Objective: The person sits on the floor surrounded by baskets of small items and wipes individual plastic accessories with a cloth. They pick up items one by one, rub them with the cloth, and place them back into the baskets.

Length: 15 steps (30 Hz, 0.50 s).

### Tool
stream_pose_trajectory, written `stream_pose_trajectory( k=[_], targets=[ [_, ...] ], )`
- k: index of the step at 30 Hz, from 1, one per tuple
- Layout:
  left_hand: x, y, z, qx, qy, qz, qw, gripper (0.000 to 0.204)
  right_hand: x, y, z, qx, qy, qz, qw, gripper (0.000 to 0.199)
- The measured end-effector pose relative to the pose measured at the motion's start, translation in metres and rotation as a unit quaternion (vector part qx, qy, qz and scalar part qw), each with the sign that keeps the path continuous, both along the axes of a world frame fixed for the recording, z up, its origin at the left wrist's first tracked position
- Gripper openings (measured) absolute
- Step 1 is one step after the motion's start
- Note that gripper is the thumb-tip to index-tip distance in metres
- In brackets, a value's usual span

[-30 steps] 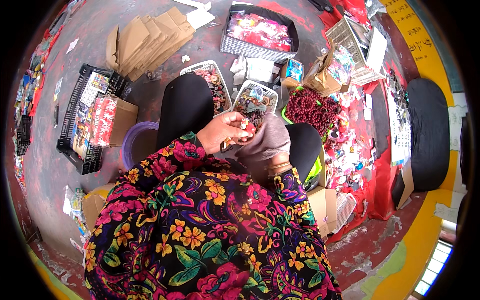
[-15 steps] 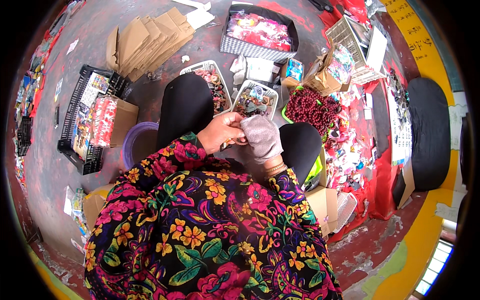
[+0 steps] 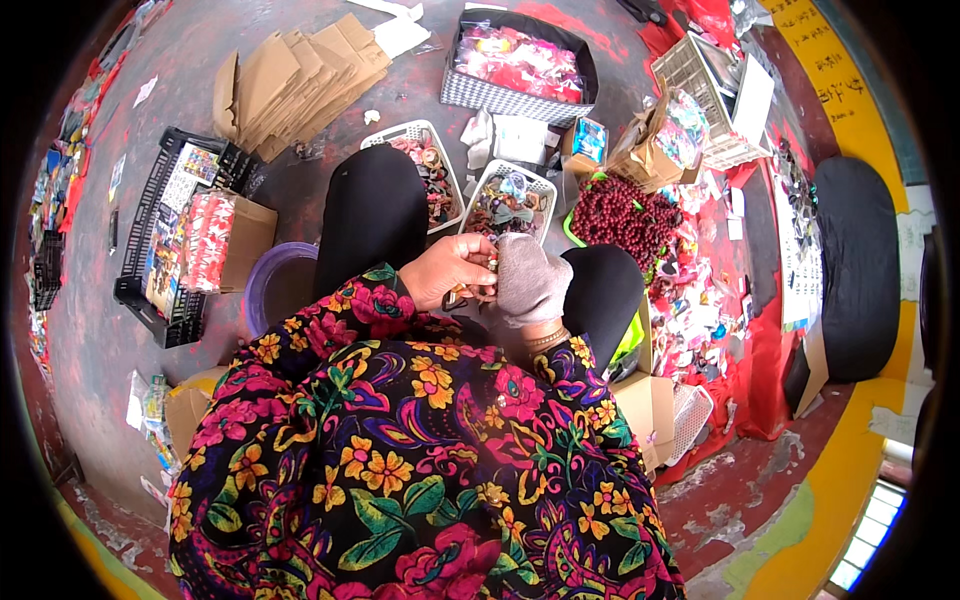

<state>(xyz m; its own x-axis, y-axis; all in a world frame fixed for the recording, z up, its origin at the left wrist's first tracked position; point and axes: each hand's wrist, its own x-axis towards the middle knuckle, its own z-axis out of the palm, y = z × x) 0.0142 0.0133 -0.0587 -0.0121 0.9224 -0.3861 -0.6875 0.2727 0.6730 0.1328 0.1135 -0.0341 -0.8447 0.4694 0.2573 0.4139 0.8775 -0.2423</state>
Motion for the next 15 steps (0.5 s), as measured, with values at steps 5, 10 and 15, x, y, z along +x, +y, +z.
stream_pose_trajectory(
  k=[5,10,15],
  targets=[
    [0.001,0.004,0.006,0.019,-0.004,0.026,0.999,0.020,0.003,0.012,-0.005,-0.159,-0.011,-0.006,0.987,0.045],
    [-0.005,0.000,0.013,0.014,0.061,-0.024,0.998,0.018,0.002,0.017,0.013,-0.164,0.012,0.055,0.985,0.051],
    [-0.001,-0.002,0.007,0.037,0.128,-0.063,0.989,0.017,0.000,0.016,-0.016,-0.108,0.029,0.135,0.985,0.025]
  ],
)
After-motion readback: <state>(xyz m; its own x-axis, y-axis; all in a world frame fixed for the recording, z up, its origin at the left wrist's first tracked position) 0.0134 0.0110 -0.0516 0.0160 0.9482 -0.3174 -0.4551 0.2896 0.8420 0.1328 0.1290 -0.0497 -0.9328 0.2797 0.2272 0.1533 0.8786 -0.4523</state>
